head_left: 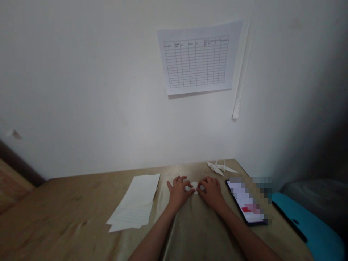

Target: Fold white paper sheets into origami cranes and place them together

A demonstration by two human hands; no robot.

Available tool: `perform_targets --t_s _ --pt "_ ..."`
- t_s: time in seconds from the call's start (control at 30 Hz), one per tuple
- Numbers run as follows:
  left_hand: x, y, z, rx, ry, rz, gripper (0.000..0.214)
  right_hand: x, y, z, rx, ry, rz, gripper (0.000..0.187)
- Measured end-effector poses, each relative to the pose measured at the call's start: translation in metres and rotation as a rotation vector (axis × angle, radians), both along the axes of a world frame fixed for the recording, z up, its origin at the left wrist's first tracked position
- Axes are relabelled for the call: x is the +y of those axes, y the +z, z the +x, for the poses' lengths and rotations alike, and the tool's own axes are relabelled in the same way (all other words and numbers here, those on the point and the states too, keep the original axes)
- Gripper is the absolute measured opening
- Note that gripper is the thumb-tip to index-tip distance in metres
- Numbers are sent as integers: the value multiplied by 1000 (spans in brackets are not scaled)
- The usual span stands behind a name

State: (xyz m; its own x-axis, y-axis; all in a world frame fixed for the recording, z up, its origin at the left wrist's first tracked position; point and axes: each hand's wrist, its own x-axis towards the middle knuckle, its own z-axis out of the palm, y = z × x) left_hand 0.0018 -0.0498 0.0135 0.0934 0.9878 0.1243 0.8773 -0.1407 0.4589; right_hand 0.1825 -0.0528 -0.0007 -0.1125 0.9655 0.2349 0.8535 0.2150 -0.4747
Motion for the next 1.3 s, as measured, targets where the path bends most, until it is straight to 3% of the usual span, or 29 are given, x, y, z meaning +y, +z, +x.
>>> perform_targets --t_s 0.23,0.47,0.67,0.97,1.17,1.3 --pt "4 0 -6 -29 -3 -39 13 5 1 1 -5 -18 -72 13" --pt "8 5 -19 -58 -43 -111 19 8 2 11 54 47 -125 24" --pt "7 7 -25 -54 -71 -129 24 7 -2 15 90 54 -108 32" --pt "-3 9 -20 38 -101 -68 30 5 -7 21 49 52 -47 25" --pt "-5 4 -9 49 -5 22 50 1 -5 16 -20 4 -24 24" --pt "-8 2 -5 32 70 86 34 -4 1 12 -7 -13 -58 24"
